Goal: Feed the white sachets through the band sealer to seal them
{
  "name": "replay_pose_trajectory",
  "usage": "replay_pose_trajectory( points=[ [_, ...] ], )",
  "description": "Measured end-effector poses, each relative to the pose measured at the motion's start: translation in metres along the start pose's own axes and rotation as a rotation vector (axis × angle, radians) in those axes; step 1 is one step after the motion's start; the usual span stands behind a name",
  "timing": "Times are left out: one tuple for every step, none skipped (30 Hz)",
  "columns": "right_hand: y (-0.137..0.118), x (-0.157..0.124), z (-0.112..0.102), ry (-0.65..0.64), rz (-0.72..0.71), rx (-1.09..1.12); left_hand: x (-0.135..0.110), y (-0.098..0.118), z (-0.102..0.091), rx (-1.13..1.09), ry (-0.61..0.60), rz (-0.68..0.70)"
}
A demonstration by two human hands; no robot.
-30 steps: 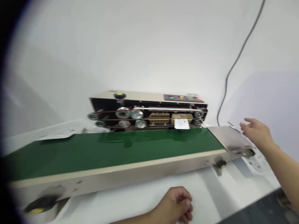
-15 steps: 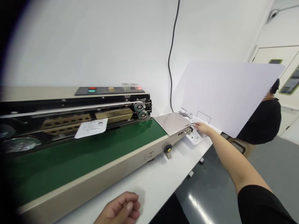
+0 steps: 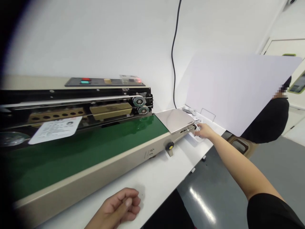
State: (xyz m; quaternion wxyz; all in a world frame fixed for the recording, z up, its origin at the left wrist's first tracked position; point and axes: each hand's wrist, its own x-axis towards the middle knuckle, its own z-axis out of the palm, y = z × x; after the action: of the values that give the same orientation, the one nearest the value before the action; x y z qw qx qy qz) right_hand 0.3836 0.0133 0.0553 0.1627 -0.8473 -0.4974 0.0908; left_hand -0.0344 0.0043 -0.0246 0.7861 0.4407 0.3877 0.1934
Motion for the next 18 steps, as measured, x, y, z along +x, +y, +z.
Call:
replay_pose_trajectory(
  points=[
    [-0.003,0.001,0.002,0.014,0.004,-0.013,0.0,0.0,0.0,0.005,-0.003,0.001],
    [-0.006,0.003,0.003,0.026,0.006,-0.027,0.0,0.0,0.0,0.008,0.003,0.01],
    [-0.008,0.004,0.005,0.035,0.006,-0.044,-0.001,0.0,0.001,0.008,0.014,0.023],
    [-0.011,0.005,0.006,0.04,0.006,-0.063,-0.002,0.0,0.002,0.007,0.026,0.036],
    [-0.013,0.006,0.008,0.043,0.006,-0.082,-0.003,0.0,0.003,0.006,0.035,0.047],
    [-0.014,0.007,0.009,0.046,0.008,-0.1,-0.003,0.0,0.003,0.008,0.04,0.055],
    [-0.015,0.008,0.01,0.048,0.011,-0.116,-0.004,-0.001,0.003,0.015,0.035,0.061],
    [-0.015,0.008,0.011,0.047,0.014,-0.129,-0.004,-0.001,0.002,0.026,0.02,0.063],
    [-0.014,0.009,0.011,0.042,0.018,-0.137,-0.003,-0.002,0.001,0.039,-0.003,0.066],
    [-0.013,0.009,0.012,0.034,0.022,-0.139,-0.002,-0.003,0.0,0.052,-0.027,0.068],
    [-0.013,0.01,0.012,0.024,0.028,-0.136,-0.001,-0.004,-0.002,0.061,-0.048,0.069],
    [-0.012,0.011,0.013,0.015,0.033,-0.128,0.0,-0.005,-0.004,0.068,-0.065,0.07],
    [-0.012,0.013,0.013,0.006,0.034,-0.115,0.001,-0.006,-0.005,0.072,-0.076,0.071],
    [-0.011,0.014,0.013,-0.002,0.031,-0.098,0.002,-0.006,-0.006,0.074,-0.08,0.072],
    [-0.011,0.016,0.014,-0.01,0.023,-0.078,0.003,-0.007,-0.007,0.075,-0.079,0.074],
    [-0.011,0.017,0.014,-0.016,0.014,-0.058,0.003,-0.007,-0.007,0.074,-0.079,0.073],
    [-0.011,0.019,0.014,-0.02,0.004,-0.039,0.003,-0.007,-0.007,0.073,-0.08,0.071],
    [-0.011,0.019,0.014,-0.02,-0.002,-0.021,0.003,-0.007,-0.007,0.071,-0.08,0.068]
  ],
)
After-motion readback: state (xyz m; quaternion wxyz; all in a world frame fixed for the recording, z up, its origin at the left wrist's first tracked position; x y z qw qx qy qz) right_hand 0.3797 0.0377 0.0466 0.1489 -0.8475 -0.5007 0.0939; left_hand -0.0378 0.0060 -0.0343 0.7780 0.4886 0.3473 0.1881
